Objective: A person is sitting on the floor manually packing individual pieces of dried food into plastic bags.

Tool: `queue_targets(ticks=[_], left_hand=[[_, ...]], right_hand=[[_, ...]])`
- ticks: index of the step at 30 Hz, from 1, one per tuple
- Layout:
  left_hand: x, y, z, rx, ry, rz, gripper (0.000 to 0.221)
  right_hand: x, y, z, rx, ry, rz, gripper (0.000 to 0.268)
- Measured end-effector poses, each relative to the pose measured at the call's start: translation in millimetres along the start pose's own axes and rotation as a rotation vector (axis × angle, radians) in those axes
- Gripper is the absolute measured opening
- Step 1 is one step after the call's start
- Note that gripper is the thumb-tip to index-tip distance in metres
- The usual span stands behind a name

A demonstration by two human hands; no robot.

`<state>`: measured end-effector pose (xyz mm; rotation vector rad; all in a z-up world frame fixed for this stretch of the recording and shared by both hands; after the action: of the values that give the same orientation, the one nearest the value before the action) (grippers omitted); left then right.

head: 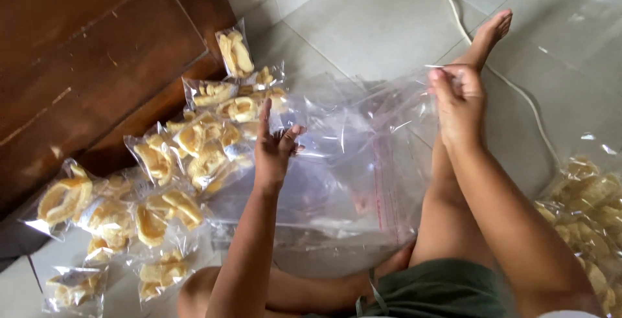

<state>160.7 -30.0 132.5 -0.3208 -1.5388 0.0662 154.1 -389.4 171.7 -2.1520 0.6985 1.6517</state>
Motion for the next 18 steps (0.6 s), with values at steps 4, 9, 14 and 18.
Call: queue_targets(ticks=[4,9,14,18], left_hand=[[63.0,-25.2,19.1,0.017,-0.16,-0.06,0.088],[-17.6,14.2,33.8,0.049,-0.106,-0.051,0.094],[-127.8,70.6,58.8,0.125,0.408,0.013,0.089],[-229.9,130.4,81.2,0.174,0.565,0.058,0.088]], right_hand=[[-43.0,33.1,23.2,0.057,0.254,-0.023,0.013],[-4.3,58.0,77.8,0.122,0.102,0.074,0.014],[93.3,47.4,147.2,0.07,-0.34,0.133,0.039],[174.5,46.2,185.7,0.105,-0.462,0.152,0.033]])
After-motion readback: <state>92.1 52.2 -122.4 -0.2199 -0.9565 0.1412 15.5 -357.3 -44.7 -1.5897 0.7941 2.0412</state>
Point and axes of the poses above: each hand's wrist, its own z-axis away from the middle knuckle, its own y-axis out of the back of the hand, x = y × z, the point moved 4 cm from there along -z, towards the middle knuckle, and after that the axes turned 5 degrees about -x, right-handed, at the moved point
